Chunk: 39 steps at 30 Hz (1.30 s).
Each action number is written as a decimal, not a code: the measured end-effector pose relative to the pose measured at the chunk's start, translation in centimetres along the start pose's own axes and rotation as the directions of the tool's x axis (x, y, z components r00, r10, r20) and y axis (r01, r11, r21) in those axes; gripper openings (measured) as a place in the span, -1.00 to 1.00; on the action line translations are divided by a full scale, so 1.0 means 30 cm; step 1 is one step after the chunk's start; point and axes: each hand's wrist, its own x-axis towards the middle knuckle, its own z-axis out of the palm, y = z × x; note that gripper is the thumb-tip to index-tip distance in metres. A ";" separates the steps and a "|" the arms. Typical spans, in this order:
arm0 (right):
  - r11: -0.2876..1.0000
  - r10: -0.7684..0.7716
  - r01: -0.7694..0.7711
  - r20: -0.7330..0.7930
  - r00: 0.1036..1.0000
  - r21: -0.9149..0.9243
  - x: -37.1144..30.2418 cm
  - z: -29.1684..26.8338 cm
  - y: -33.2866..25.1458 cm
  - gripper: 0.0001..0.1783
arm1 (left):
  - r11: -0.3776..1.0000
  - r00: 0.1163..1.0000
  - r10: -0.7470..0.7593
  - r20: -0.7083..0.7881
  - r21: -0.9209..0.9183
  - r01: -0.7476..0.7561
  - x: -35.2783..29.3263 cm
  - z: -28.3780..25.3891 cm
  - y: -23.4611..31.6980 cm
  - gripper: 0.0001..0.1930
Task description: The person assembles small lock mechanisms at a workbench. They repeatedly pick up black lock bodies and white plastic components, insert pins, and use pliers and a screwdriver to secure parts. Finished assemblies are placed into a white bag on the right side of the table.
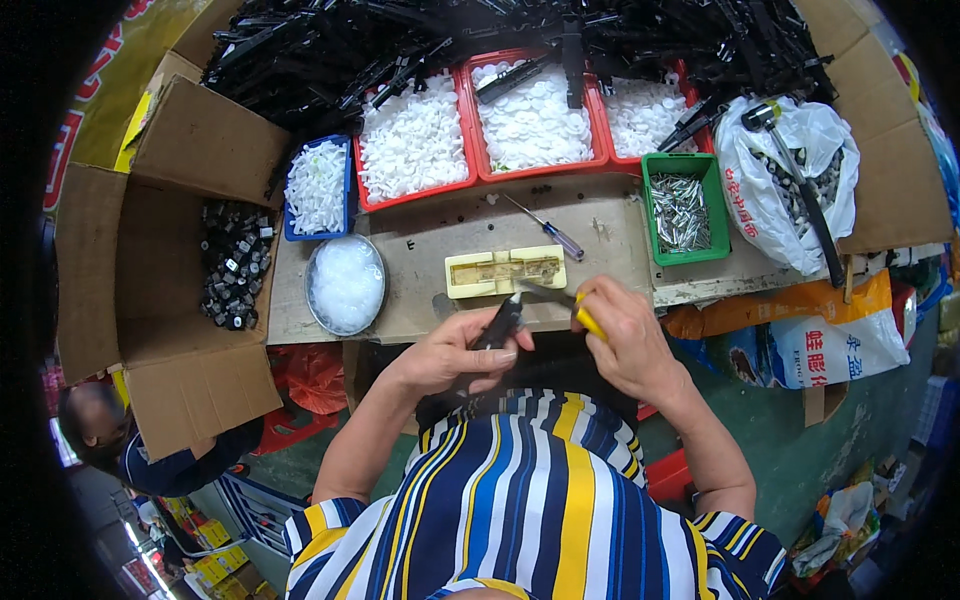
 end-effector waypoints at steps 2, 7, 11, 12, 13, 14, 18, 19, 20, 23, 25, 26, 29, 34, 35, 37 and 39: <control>0.991 0.122 -0.125 -0.071 0.990 -0.049 0.015 0.018 0.055 -0.82 | 0.955 0.983 0.020 -0.184 0.293 0.036 -0.037 -0.020 -0.015 -0.73; 0.900 0.148 -0.213 -0.192 0.970 -0.380 0.053 0.067 0.166 -0.73 | 0.347 0.799 0.556 -0.229 0.937 0.028 -0.102 -0.029 -0.069 -0.69; 0.815 0.082 -0.226 -0.279 0.957 -0.534 0.083 0.122 0.167 -0.62 | 0.210 0.734 0.656 -0.177 0.977 0.048 -0.107 -0.004 -0.065 -0.67; 0.800 0.080 -0.238 -0.296 0.952 -0.551 0.090 0.127 0.162 -0.60 | 0.206 0.734 0.656 -0.175 0.977 0.049 -0.109 -0.007 -0.069 -0.67; 0.808 0.057 -0.217 -0.294 0.954 -0.548 0.092 0.128 0.155 -0.59 | 0.192 0.737 0.655 -0.167 0.980 0.051 -0.118 -0.008 -0.071 -0.66; 0.815 0.033 -0.196 -0.293 0.956 -0.546 0.094 0.125 0.145 -0.58 | 0.193 0.740 0.649 -0.175 0.979 0.062 -0.128 -0.011 -0.077 -0.66; 0.866 -0.042 -0.094 -0.259 0.965 -0.491 0.134 0.101 0.104 -0.70 | 0.202 0.774 0.600 -0.201 0.975 0.097 -0.190 -0.033 -0.101 -0.65; 0.866 -0.023 -0.101 -0.242 0.970 -0.490 0.146 0.103 0.102 -0.75 | 0.202 0.786 0.583 -0.205 0.974 0.104 -0.214 -0.045 -0.110 -0.65; 0.865 -0.004 -0.110 -0.225 0.974 -0.490 0.159 0.111 0.101 -0.79 | 0.196 0.818 0.514 -0.259 0.964 0.182 -0.250 -0.061 -0.124 -0.66; 0.844 0.043 -0.150 -0.214 0.976 -0.514 0.195 0.127 0.115 -0.88 | 0.105 0.848 0.292 -0.441 0.897 0.430 -0.361 -0.117 -0.151 -0.65; 0.826 0.070 -0.184 -0.227 0.971 -0.533 0.202 0.124 0.137 -0.89 | -0.006 0.823 0.265 -0.503 0.853 0.522 -0.428 -0.197 -0.205 -0.51; 0.826 0.075 -0.189 -0.229 0.971 -0.531 0.206 0.123 0.146 -0.89 | -0.028 0.804 0.256 -0.536 0.828 0.561 -0.461 -0.206 -0.206 -0.42; 0.804 0.096 -0.176 -0.168 0.981 -0.568 0.214 0.121 0.165 -0.89 | -0.170 0.733 0.275 -0.622 0.719 0.674 -0.539 -0.230 -0.235 -0.23; 0.840 0.056 -0.135 -0.164 0.985 -0.526 0.213 0.090 0.180 -0.85 | -0.083 0.783 0.214 -0.584 0.788 0.610 -0.440 -0.140 -0.119 -0.34; 0.855 0.023 -0.137 -0.228 0.973 -0.500 0.174 0.067 0.177 -0.86 | -0.063 0.802 0.200 -0.562 0.810 0.583 -0.411 -0.109 -0.087 -0.36; 0.889 -0.057 -0.102 -0.329 0.942 -0.446 0.101 -0.002 0.135 -0.85 | 0.006 0.856 0.195 -0.479 0.873 0.487 -0.374 -0.077 -0.055 -0.38; 0.981 -0.054 -0.029 -0.409 0.911 -0.194 -0.018 -0.144 0.102 -0.80 | 0.056 0.896 0.180 -0.407 0.913 0.404 -0.346 -0.040 -0.035 -0.40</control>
